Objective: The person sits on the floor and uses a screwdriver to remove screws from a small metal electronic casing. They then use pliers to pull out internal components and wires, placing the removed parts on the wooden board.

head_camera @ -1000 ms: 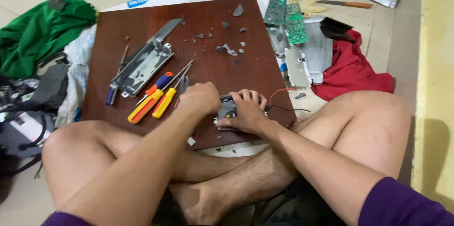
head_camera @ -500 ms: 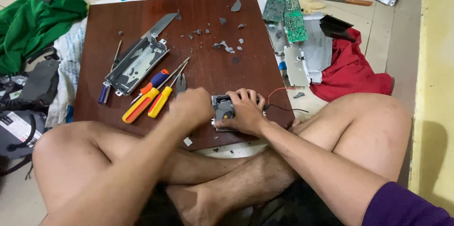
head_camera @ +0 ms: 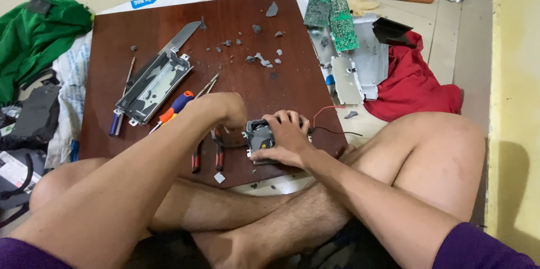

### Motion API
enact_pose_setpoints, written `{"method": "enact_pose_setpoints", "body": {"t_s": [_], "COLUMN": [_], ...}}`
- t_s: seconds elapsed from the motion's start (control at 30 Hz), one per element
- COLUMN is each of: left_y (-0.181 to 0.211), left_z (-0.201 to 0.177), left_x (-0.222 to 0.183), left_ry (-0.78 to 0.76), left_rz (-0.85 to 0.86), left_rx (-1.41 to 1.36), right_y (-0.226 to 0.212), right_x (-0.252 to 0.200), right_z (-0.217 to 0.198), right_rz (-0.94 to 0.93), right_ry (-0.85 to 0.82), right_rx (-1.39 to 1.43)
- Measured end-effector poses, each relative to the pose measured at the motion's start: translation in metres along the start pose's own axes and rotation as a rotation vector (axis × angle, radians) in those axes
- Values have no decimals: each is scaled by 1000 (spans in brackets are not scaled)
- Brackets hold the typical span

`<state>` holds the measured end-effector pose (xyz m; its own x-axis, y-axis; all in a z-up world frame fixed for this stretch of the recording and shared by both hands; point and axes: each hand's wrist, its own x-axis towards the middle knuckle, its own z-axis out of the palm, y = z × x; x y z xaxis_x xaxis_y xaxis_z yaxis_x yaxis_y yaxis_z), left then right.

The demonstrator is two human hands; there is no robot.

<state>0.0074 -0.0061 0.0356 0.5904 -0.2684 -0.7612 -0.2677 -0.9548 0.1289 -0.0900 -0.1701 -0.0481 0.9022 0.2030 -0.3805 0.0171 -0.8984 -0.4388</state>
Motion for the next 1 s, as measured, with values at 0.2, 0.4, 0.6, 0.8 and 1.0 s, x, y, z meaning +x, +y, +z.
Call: {"method": "enact_pose_setpoints", "body": {"t_s": [0.2,0.4,0.6,0.8,1.0], "left_y": [-7,-24,53,58,61], "left_z": [8,137,137,176,169], "left_x": [37,65,-11,4,-38], "left_ry": [-56,1357,569,967,679], "left_rz": [29,222,-20,-204,-236], "left_rx": [107,372,26,41,-707], "right_y": [13,4,30,50,11], "right_x": [7,1,26,45,7], "right_z": [9,3,28,51,16], "right_rz": [-119,-131,-44,25,36], "right_ry": [24,52,49,78,63], "right_rx": [-65,-166,-129,-160,-75]}}
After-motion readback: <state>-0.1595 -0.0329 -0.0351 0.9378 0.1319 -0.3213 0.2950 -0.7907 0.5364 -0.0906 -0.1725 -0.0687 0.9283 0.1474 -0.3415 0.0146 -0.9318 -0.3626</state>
